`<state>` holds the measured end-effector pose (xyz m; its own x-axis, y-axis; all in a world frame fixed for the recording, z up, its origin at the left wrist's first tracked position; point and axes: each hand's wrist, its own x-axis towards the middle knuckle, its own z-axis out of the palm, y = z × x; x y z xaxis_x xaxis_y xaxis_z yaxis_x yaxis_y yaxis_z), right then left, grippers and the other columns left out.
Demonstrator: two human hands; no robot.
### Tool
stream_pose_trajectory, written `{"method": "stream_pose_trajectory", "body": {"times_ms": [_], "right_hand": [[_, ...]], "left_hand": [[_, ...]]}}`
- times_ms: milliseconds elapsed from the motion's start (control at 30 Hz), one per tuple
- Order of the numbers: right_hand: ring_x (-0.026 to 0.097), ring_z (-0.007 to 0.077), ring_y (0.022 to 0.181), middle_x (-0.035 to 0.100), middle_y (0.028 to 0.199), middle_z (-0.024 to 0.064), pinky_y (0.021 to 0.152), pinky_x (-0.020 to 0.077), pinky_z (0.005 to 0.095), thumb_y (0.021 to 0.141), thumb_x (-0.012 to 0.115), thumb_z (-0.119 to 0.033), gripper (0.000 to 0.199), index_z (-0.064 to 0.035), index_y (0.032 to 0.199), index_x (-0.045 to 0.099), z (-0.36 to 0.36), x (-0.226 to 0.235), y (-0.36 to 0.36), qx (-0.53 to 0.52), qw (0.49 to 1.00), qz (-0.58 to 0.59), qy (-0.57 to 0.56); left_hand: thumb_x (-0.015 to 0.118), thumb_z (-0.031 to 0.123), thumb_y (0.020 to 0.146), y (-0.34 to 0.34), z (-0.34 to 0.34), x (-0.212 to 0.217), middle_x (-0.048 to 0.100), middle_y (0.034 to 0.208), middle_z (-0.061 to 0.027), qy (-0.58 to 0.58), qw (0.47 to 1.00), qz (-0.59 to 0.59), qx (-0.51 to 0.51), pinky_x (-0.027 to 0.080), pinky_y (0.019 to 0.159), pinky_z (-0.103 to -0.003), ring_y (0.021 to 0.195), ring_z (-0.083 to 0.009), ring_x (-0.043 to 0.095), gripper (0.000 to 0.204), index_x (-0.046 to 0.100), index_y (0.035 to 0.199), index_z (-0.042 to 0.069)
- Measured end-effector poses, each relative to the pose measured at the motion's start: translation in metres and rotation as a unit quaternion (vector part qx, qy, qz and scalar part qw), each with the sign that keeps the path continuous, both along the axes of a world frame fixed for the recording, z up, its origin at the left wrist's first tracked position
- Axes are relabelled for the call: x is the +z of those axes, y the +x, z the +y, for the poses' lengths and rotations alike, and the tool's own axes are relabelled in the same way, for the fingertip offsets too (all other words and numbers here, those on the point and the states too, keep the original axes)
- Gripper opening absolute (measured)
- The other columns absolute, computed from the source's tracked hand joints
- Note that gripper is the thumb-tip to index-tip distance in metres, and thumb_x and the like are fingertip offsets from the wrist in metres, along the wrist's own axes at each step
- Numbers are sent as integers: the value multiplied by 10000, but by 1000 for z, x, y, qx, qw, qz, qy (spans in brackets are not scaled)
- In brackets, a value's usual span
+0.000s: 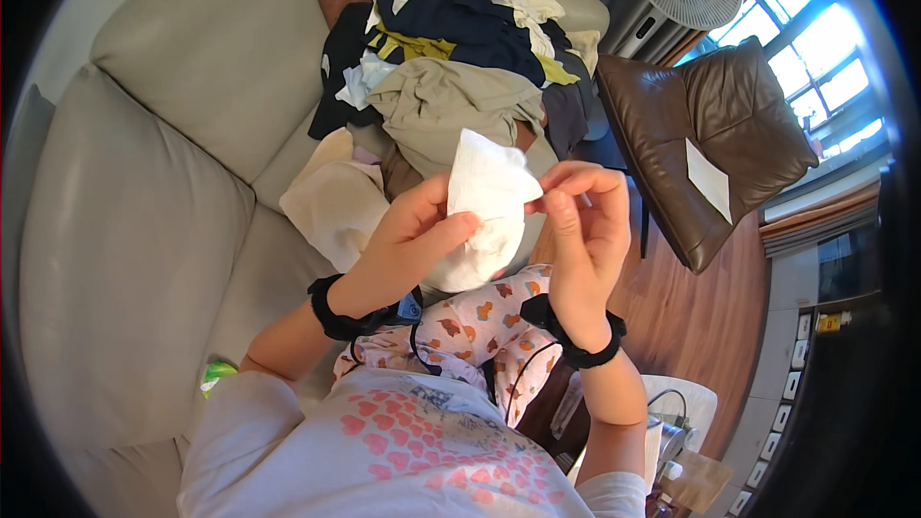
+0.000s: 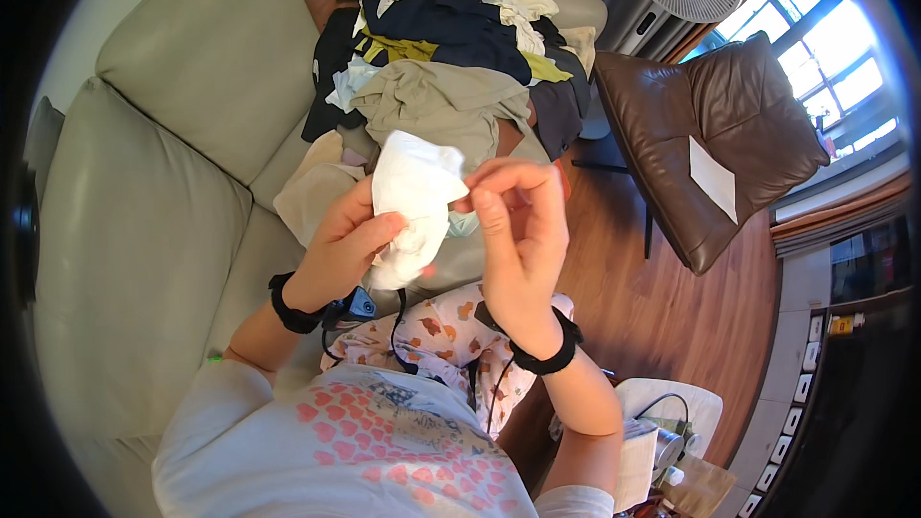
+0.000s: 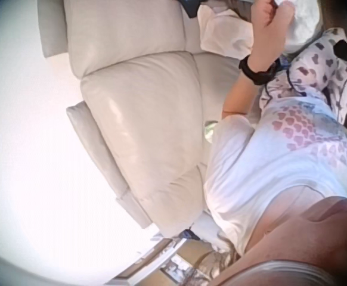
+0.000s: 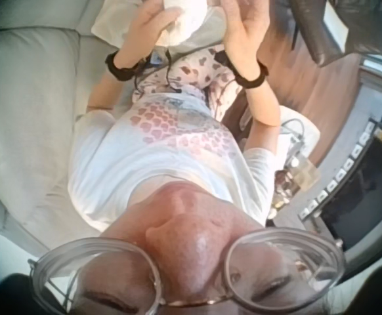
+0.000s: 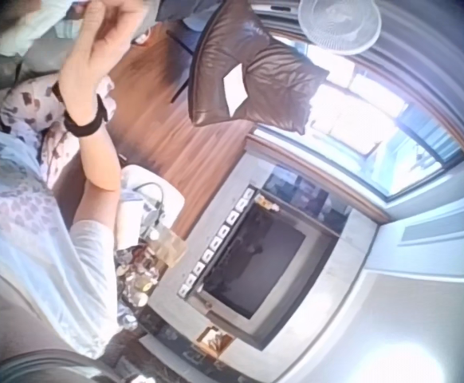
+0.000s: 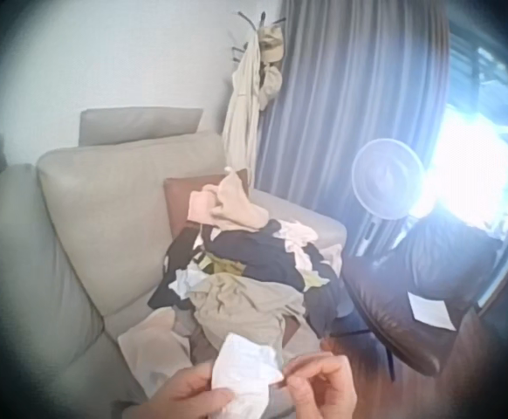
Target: The person folds clothes by hand, handling towels, a shirt, and other fabric items while seated.
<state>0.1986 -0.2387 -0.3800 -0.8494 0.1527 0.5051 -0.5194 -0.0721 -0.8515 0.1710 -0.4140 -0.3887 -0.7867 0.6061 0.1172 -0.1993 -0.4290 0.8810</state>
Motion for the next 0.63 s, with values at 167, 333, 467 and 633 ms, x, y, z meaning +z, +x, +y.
{"method": "stream_pose_trajectory", "body": {"times_ms": [167, 333, 467, 633], "right_hand": [[462, 164, 1142, 470, 1299, 114, 991, 362, 307, 900, 578, -123, 556, -50, 1377, 301, 15, 7, 3, 157, 974, -159, -40], [556, 48, 799, 619, 869, -6, 714, 429, 193, 899, 624, -52, 149, -3, 1039, 619, 26, 7, 8, 144, 969, -195, 44], [496, 7, 669, 611, 798, -28, 603, 376, 162, 910, 627, -93, 100, -11, 967, 632, 25, 7, 7, 12, 990, -139, -33], [483, -5, 652, 612, 796, -34, 585, 361, 152, 921, 623, -125, 111, -24, 965, 636, 19, 5, 8, -39, 995, -87, -4]], "left_hand": [[583, 42, 906, -5, -6, -4, 560, 963, 10, -63, 994, 77, -43, 438, 727, -188, 876, -27, 523, 166, 471, 1030, 41], [677, 32, 848, -1, -9, 11, 520, 896, 22, -100, 988, 90, -70, 415, 728, -200, 852, -43, 507, 290, 445, 1017, 73], [727, 94, 826, -1, -11, 2, 550, 904, 26, -133, 974, 126, -132, 433, 714, -194, 826, -36, 531, 312, 508, 1041, 40], [733, 133, 832, 0, -12, 2, 580, 927, 0, -150, 964, 23, -220, 429, 783, -203, 900, -48, 535, 338, 532, 1082, 29]]}}
